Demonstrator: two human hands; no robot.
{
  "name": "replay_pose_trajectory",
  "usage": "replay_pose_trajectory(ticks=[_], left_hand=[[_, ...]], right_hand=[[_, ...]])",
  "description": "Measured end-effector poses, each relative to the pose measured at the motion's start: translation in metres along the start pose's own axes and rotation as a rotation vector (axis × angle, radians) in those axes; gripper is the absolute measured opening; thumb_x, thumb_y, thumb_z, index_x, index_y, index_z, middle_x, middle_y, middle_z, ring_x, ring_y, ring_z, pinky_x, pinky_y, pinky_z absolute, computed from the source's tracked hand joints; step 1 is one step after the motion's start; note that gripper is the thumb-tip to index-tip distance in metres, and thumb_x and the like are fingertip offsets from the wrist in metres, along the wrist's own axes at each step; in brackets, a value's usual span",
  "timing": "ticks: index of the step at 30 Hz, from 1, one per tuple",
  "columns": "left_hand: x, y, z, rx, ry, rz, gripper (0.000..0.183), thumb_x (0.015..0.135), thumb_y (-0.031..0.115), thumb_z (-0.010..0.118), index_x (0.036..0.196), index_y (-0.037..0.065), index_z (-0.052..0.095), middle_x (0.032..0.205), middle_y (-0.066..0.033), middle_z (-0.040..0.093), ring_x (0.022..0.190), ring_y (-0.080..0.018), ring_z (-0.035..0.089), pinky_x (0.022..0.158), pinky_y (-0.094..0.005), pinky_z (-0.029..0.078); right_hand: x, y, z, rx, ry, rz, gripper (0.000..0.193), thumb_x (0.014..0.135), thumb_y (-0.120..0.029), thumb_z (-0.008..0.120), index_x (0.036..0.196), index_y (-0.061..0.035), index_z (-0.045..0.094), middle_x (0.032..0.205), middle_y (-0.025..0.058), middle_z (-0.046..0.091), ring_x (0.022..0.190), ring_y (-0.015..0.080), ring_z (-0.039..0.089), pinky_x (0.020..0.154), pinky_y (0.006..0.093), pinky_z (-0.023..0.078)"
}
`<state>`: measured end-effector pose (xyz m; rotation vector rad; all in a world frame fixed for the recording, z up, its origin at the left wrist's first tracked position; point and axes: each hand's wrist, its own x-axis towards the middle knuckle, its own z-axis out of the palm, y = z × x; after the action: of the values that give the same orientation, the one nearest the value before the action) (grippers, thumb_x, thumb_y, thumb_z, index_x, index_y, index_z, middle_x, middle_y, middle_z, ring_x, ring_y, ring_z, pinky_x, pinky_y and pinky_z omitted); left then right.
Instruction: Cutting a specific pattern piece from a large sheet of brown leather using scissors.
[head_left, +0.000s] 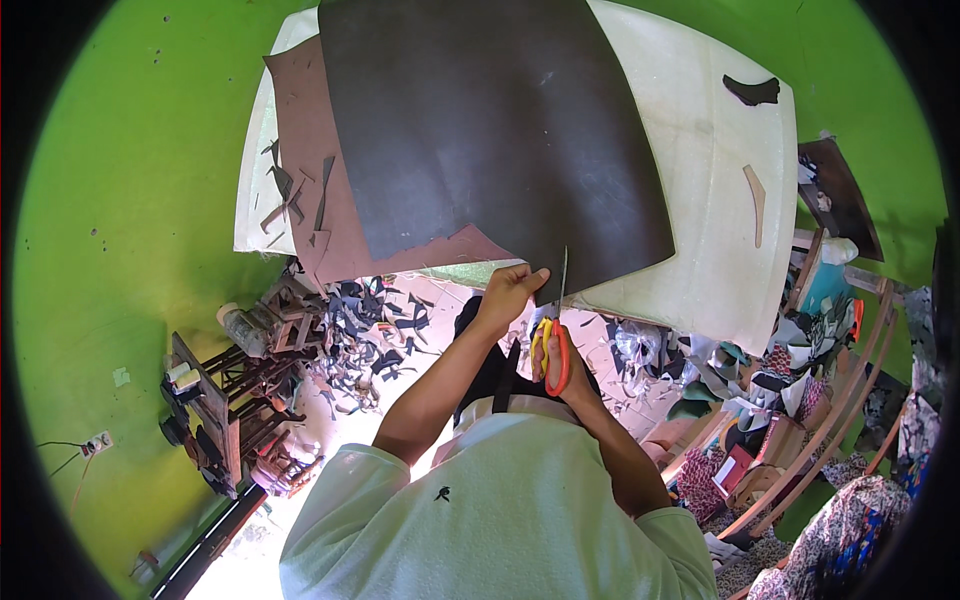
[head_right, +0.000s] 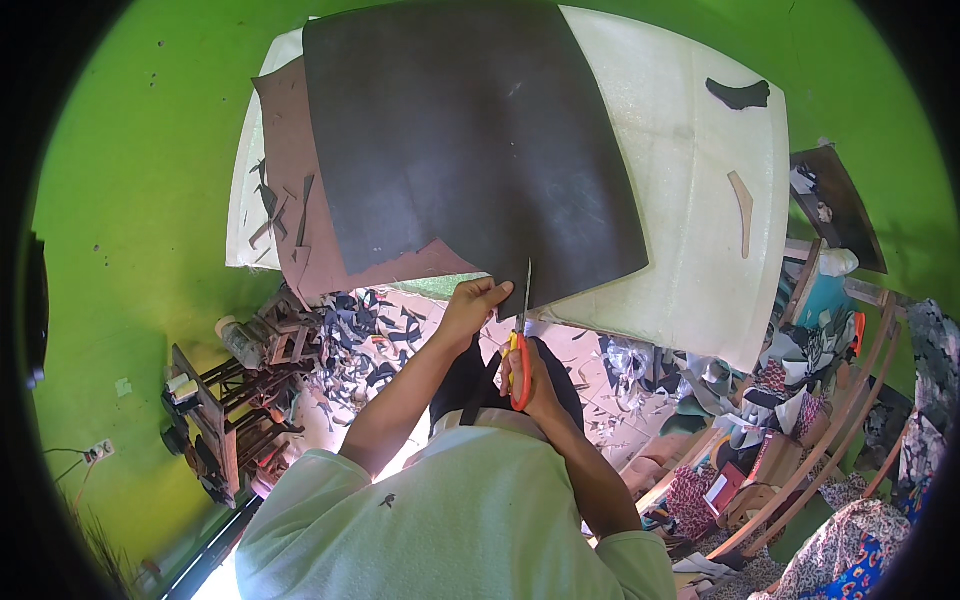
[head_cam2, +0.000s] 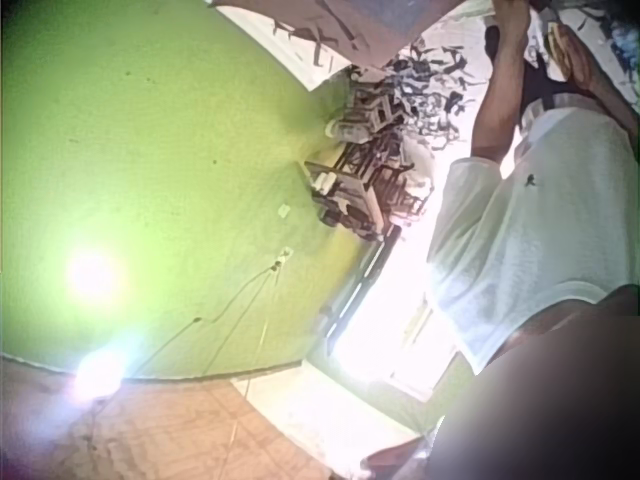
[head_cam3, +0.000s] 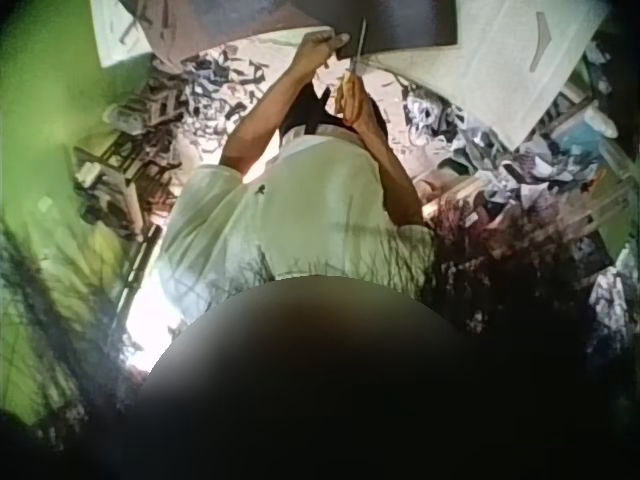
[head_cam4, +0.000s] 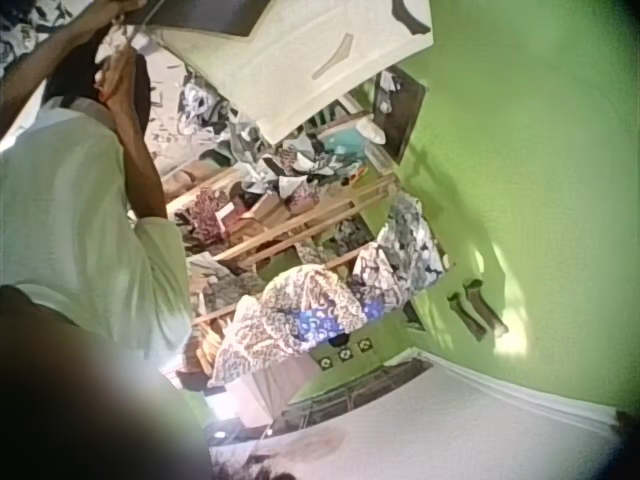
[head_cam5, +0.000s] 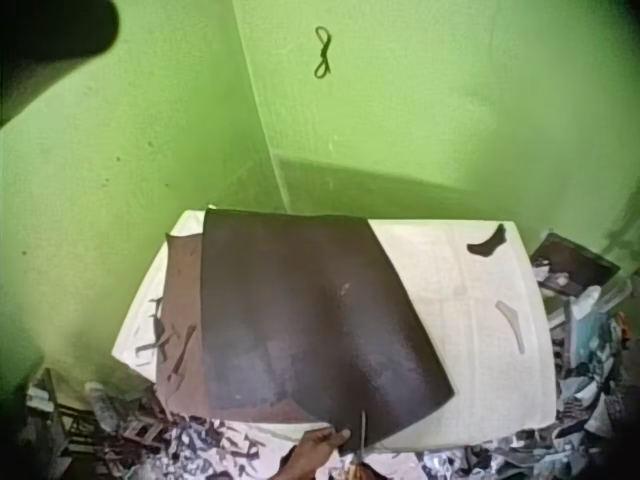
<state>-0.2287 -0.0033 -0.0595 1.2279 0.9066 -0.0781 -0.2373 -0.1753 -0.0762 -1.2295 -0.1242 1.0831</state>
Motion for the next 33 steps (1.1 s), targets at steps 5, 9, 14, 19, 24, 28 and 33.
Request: replay_pose_trajectory(ticks=[5, 9, 14, 19, 24, 28, 33], left_hand=[[0.001, 0.000, 0.000, 0.019, -0.006, -0.001, 0.034, 0.085, 0.025, 0.064, 0.058, 0.009, 0.051, 0.053, 0.0035, 0.044, 0.050, -0.0051, 0.038, 0.048, -0.0226, 0.028], [0.002, -0.002, -0.001, 0.031, -0.001, -0.002, 0.034, 0.085, 0.025, 0.064, 0.058, 0.008, 0.051, 0.053, 0.0021, 0.046, 0.050, -0.0062, 0.040, 0.048, -0.0231, 0.029], [0.002, 0.001, 0.001, 0.065, 0.004, -0.012, 0.035, 0.085, 0.025, 0.064, 0.058, 0.007, 0.051, 0.052, 0.0006, 0.047, 0.048, -0.0068, 0.042, 0.046, -0.0237, 0.030], [0.005, -0.004, 0.000, 0.065, 0.015, -0.009, 0.036, 0.085, 0.026, 0.064, 0.057, 0.007, 0.051, 0.052, -0.0004, 0.048, 0.047, -0.0073, 0.043, 0.044, -0.0236, 0.031], [0.007, -0.004, 0.001, 0.072, 0.015, -0.015, 0.036, 0.085, 0.026, 0.064, 0.058, 0.006, 0.053, 0.052, -0.0012, 0.049, 0.046, -0.0074, 0.043, 0.044, -0.0238, 0.030], [0.005, 0.002, 0.002, 0.082, 0.019, -0.043, 0.035, 0.085, 0.027, 0.063, 0.059, 0.005, 0.055, 0.053, -0.0015, 0.050, 0.046, -0.0074, 0.042, 0.044, -0.0242, 0.030], [0.005, 0.003, 0.002, 0.084, 0.019, -0.042, 0.035, 0.084, 0.027, 0.064, 0.059, 0.005, 0.055, 0.052, -0.0006, 0.049, 0.045, -0.0073, 0.042, 0.044, -0.0245, 0.030]], right_hand=[[0.000, 0.006, -0.006, -0.057, 0.006, 0.003, 0.032, 0.098, -0.032, 0.037, 0.103, -0.0012, 0.043, 0.061, 0.0023, 0.043, 0.043, 0.0093, 0.045, 0.039, 0.0229, 0.040], [0.001, 0.004, -0.009, -0.068, 0.019, 0.051, 0.030, 0.098, -0.030, 0.039, 0.102, -0.0010, 0.043, 0.061, 0.0023, 0.043, 0.042, 0.0096, 0.045, 0.038, 0.0230, 0.040], [0.001, 0.001, -0.006, -0.064, 0.040, 0.054, 0.028, 0.098, -0.030, 0.040, 0.099, -0.0019, 0.043, 0.060, 0.0018, 0.043, 0.042, 0.0092, 0.045, 0.037, 0.0228, 0.039], [0.003, -0.004, -0.007, -0.147, 0.067, 0.074, 0.026, 0.098, -0.029, 0.040, 0.097, -0.0031, 0.042, 0.058, -0.0008, 0.041, 0.039, 0.0073, 0.042, 0.035, 0.0216, 0.036], [0.003, -0.008, -0.008, -0.173, 0.099, 0.138, 0.024, 0.097, -0.028, 0.042, 0.097, -0.0038, 0.042, 0.058, -0.0016, 0.041, 0.040, 0.0059, 0.042, 0.035, 0.0212, 0.035], [0.004, -0.001, -0.015, -0.065, 0.113, 0.202, 0.017, 0.095, -0.022, 0.048, 0.095, -0.0063, 0.043, 0.059, -0.0022, 0.042, 0.040, 0.0055, 0.041, 0.035, 0.0208, 0.035], [0.005, 0.001, -0.019, -0.155, 0.093, 0.191, 0.029, 0.096, -0.032, 0.045, 0.101, -0.0033, 0.045, 0.062, 0.0009, 0.045, 0.041, 0.0071, 0.043, 0.035, 0.0223, 0.038]])
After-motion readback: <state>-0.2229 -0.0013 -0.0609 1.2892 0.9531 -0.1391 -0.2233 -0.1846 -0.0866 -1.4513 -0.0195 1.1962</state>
